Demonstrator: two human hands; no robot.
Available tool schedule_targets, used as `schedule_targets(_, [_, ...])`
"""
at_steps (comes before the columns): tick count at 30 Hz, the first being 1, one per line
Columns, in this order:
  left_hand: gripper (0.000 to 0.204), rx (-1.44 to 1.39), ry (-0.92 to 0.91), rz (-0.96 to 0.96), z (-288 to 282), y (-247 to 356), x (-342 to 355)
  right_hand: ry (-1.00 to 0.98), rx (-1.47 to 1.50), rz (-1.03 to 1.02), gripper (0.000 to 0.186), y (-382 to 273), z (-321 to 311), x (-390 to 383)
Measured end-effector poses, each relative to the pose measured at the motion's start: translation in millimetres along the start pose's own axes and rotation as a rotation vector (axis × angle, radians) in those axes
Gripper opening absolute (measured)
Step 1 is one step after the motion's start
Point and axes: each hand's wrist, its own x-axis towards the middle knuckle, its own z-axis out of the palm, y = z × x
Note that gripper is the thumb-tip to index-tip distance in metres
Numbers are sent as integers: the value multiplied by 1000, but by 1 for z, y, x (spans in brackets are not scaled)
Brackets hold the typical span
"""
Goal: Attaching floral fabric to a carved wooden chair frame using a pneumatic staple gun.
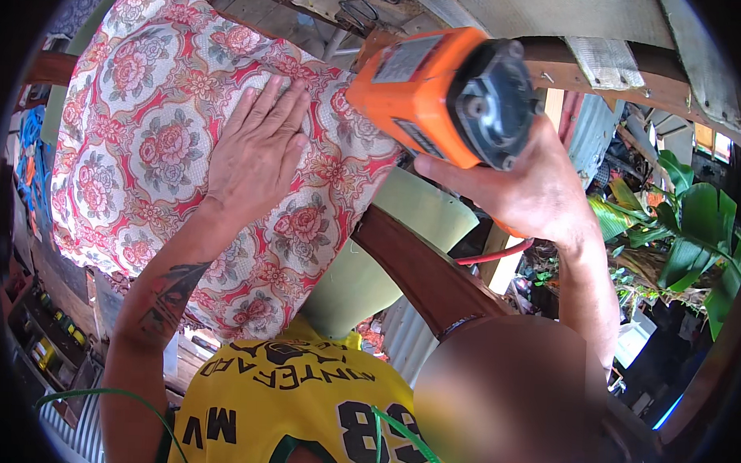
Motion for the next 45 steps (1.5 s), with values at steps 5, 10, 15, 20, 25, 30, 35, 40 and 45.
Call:
schedule_targets(5, [47, -29, -58, -66, -1, 5, 4, -107, -27, 125, 42, -7, 8, 17])
schedule_targets(10, [44, -56, -14, -131, 6, 13, 6, -254, -51, 53, 38, -14, 11, 35])
schedule_targets(15, [44, -80, 91, -119, 10, 12, 6, -315, -128, -16, 38, -31, 13, 55])
schedule_targets(20, [42, -69, 56, -132, 9, 11, 4, -475, -323, 33, 42, -45, 20, 85])
schedule_targets(25, [42, -99, 86, -128, 12, 9, 3, -548, -355, 30, 58, -44, 32, 99])
schedule_targets(30, [42, -83, 138, -120, 17, 8, 3, -500, -475, 11, 47, -44, 37, 106])
schedule_targets(35, [42, -73, 94, -139, 17, 8, 2, -515, -611, -67, 45, -42, 41, 113])
schedule_targets(40, [47, -63, 52, -156, 17, 8, 1, -510, -572, -224, 40, -38, 46, 114])
schedule_targets(45, [43, -47, 98, -140, 19, 8, 1, -522, -559, -50, 32, -48, 45, 112])
